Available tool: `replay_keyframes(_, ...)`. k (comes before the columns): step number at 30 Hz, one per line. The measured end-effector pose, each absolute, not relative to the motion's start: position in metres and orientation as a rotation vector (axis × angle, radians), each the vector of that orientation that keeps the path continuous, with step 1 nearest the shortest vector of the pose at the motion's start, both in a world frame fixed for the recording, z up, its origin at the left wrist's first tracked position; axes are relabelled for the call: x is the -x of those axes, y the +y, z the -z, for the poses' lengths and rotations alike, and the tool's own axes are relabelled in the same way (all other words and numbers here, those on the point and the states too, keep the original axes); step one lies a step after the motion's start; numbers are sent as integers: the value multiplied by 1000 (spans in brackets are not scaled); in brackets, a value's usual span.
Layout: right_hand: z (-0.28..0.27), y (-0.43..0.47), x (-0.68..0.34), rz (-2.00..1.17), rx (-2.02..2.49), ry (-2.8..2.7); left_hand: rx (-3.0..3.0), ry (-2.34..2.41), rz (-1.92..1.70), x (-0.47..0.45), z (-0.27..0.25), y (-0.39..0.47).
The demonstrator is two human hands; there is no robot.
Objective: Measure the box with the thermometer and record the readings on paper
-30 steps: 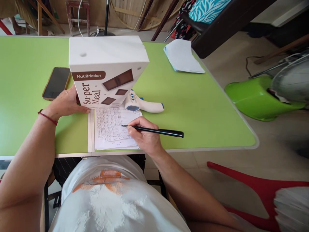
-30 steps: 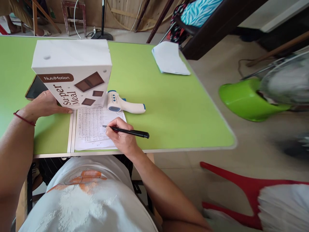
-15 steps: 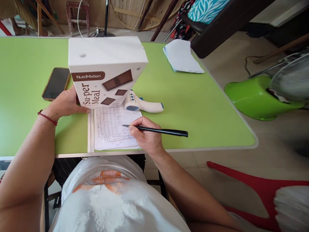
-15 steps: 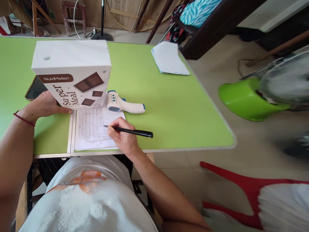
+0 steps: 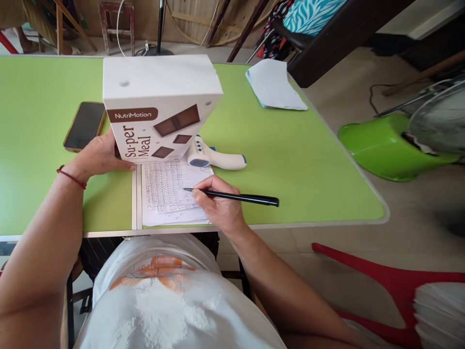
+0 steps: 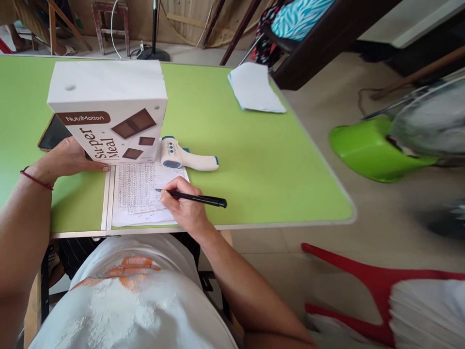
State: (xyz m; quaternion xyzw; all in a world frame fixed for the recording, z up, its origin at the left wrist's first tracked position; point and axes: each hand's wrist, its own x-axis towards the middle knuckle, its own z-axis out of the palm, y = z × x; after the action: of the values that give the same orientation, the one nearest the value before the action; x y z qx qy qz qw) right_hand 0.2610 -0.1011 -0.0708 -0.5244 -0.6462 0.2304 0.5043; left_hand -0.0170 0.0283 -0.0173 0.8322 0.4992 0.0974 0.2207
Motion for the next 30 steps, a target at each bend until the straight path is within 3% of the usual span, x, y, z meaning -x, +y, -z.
replay_keyframes(15,71,-101,-261,-560,1314,-1595,-2271,1393,-283,15,17,27)
replay_keyframes(22,72,-104,-261,-107,1313,-1495,-2261,1378,-311,17,19,28)
replay_keyframes(30,57,-97,-290,323,1535,-1995,-2106,1262,-477,17,19,30)
